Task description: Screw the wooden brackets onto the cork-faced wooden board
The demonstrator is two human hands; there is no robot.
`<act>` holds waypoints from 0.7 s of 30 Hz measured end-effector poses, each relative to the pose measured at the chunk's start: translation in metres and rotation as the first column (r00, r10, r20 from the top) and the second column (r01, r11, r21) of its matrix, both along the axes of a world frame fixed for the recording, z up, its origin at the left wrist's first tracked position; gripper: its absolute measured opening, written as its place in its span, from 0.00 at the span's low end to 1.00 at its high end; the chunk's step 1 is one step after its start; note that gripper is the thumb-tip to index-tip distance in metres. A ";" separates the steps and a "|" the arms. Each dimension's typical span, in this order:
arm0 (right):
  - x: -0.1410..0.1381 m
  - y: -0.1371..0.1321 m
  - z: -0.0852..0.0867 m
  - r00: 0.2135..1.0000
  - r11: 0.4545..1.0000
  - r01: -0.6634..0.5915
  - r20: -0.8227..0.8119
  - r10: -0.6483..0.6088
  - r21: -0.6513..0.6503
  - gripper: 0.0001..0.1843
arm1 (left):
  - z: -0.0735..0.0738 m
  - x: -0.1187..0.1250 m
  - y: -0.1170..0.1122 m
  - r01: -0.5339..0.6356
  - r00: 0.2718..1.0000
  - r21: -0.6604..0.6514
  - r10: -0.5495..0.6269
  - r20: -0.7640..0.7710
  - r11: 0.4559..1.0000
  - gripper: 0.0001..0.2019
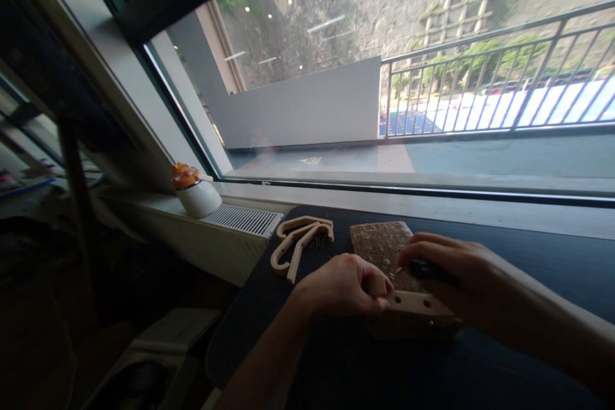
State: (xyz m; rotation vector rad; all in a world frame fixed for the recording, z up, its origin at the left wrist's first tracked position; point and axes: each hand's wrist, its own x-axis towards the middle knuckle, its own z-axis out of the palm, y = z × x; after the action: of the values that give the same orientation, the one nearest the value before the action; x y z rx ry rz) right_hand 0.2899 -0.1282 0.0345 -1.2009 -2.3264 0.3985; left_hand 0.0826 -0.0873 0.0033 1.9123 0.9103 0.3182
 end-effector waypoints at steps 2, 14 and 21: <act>0.007 0.000 0.008 0.997 0.997 0.038 -0.065 -0.034 0.066 0.09 | 0.001 0.002 0.001 -0.040 0.998 -0.009 0.040 0.037 0.999 0.07; 0.021 0.003 0.001 0.993 0.993 0.116 0.027 -0.117 0.012 0.12 | 0.003 -0.002 0.004 -0.228 0.968 -0.022 0.229 0.101 0.973 0.15; 0.007 0.003 -0.014 0.984 0.993 0.081 0.168 -0.065 -0.089 0.15 | 0.003 -0.003 0.000 -0.162 0.987 -0.018 0.161 -0.008 0.987 0.17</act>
State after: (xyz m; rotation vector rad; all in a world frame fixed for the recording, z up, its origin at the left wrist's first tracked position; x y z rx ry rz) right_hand 0.2964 -0.1255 0.0208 -1.4095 -2.4171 0.4027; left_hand 0.0798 -0.0877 0.0065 1.8277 1.0721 0.3982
